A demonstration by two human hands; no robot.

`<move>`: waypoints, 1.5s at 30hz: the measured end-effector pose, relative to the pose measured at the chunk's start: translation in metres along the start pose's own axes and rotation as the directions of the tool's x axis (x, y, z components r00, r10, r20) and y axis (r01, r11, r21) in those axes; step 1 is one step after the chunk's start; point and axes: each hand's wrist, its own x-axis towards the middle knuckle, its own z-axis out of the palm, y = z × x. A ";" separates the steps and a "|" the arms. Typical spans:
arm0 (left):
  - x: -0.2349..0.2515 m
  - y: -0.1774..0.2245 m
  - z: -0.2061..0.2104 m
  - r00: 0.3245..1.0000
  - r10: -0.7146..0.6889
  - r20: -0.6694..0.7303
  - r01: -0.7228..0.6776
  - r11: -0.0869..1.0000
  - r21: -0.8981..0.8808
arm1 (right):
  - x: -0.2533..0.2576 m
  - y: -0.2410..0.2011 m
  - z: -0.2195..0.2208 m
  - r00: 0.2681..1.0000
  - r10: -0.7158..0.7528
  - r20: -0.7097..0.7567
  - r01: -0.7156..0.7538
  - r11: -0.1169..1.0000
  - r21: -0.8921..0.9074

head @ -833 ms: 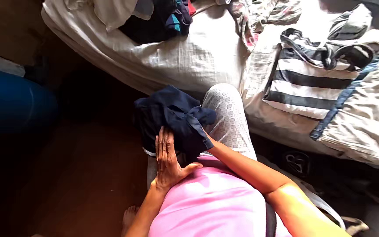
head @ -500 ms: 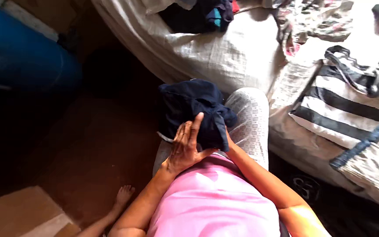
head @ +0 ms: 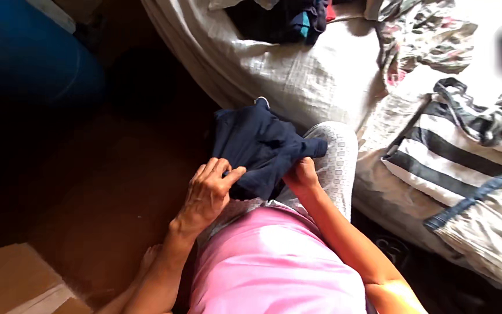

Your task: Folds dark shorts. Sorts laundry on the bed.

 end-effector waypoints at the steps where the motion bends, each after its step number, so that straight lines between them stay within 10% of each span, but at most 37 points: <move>1: -0.005 0.002 0.000 0.998 0.001 0.066 -0.002 1.000 0.007 | 0.000 -0.001 -0.005 0.998 0.033 0.047 -0.040 0.987 0.153; 8: -0.017 0.028 0.023 0.955 -0.035 0.293 0.032 0.999 0.013 | -0.019 -0.006 -0.022 0.983 0.182 -0.001 -0.154 0.836 0.527; 12: -0.002 0.030 0.011 0.976 -0.087 0.199 0.112 0.987 -0.116 | -0.022 -0.012 -0.033 0.980 0.199 0.021 -0.178 0.821 0.542; 19: 0.042 0.038 0.050 0.993 -0.071 0.093 0.081 0.990 -0.116 | -0.031 -0.010 -0.044 0.991 0.040 0.125 -0.036 0.999 -0.032; 23: 0.052 0.044 0.058 0.993 -0.082 0.080 0.089 0.993 -0.078 | -0.030 -0.015 -0.038 0.983 -0.053 0.175 0.064 0.996 -0.054; 29: 0.052 0.049 0.051 0.987 -0.150 0.058 0.156 0.979 -0.129 | -0.027 -0.013 -0.007 0.986 -0.164 0.034 0.167 0.960 -0.223; 36: 0.048 0.041 0.050 0.975 -0.213 0.057 0.219 0.901 -0.375 | -0.023 -0.003 -0.014 0.888 -0.416 0.195 0.459 0.786 -0.414; 45: 0.053 0.055 0.049 1.000 -0.016 0.021 0.024 0.840 -0.542 | -0.040 -0.024 -0.011 0.964 -0.220 0.153 0.266 0.846 -0.463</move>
